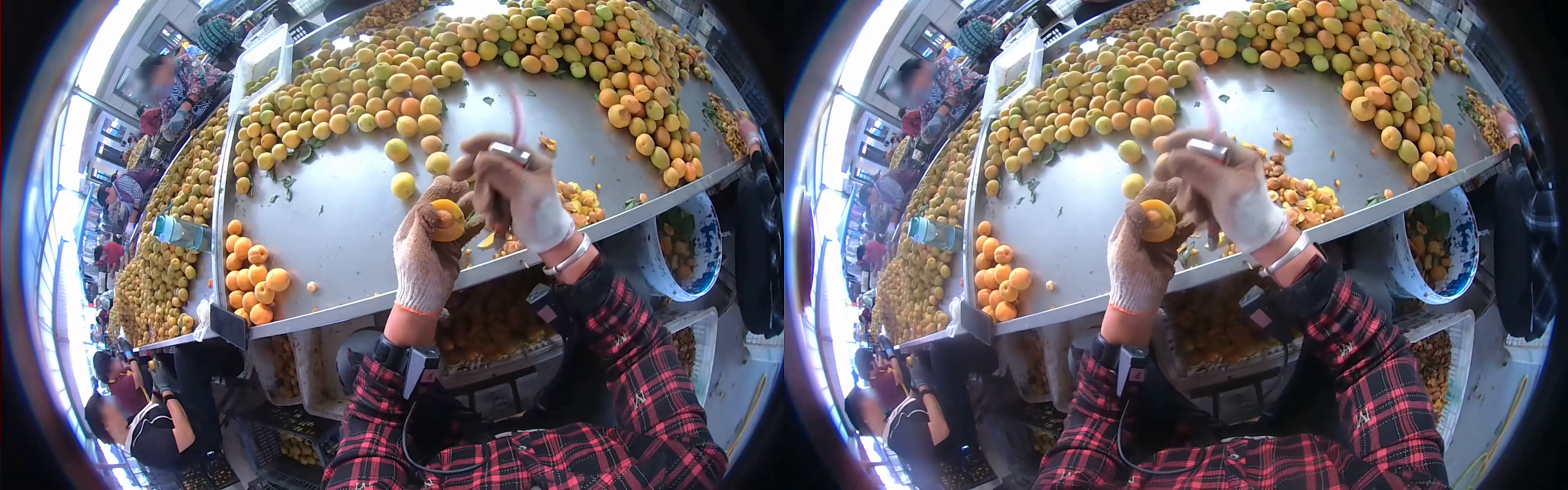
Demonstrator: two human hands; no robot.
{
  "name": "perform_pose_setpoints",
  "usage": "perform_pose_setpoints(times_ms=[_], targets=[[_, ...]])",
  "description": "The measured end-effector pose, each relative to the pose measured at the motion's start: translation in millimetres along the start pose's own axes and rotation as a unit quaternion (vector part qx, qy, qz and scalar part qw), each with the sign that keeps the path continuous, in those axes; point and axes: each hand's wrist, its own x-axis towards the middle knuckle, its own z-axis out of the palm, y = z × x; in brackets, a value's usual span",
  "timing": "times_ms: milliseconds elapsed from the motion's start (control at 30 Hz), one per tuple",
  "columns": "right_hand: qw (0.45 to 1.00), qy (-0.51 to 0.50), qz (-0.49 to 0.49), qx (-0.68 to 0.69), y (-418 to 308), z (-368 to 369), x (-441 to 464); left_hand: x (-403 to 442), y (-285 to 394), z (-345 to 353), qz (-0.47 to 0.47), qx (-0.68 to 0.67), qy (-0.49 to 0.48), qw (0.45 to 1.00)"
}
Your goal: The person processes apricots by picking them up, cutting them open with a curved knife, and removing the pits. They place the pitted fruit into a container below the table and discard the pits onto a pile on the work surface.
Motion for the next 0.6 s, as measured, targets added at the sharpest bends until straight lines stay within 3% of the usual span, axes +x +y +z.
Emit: perform_pose_setpoints(times_ms=[133, 200, 300, 333, 400, 533, 600], targets=[[0.991, 0.064, -0.052, 0.103, -11, 4, 9, -4, -8, 1, -0.037, 0.103, 0.008, 0.994], [0.990, 0.082, -0.062, 0.092, -11, 5, 12, -5, -16, 4, -0.036, 0.114, 0.013, 0.993], [0.989, 0.092, -0.077, 0.088, -10, 7, 13, -9, -27, 6, 0.053, 0.350, -0.051, 0.934], [0.989, 0.093, -0.077, 0.088, -10, 7, 12, -8, -30, 5, 0.053, 0.349, -0.051, 0.934], [0.988, 0.102, -0.106, 0.046, -10, 7, 12, -7, -33, 4, -0.054, 0.198, 0.029, 0.978], [0.987, 0.082, -0.136, 0.010, -7, 3, 9, -8, -35, 9, -0.030, 0.270, 0.017, 0.962], [0.989, 0.031, -0.142, 0.015, -4, 5, 4, -9, -34, 15, -0.056, 0.265, 0.055, 0.961]])
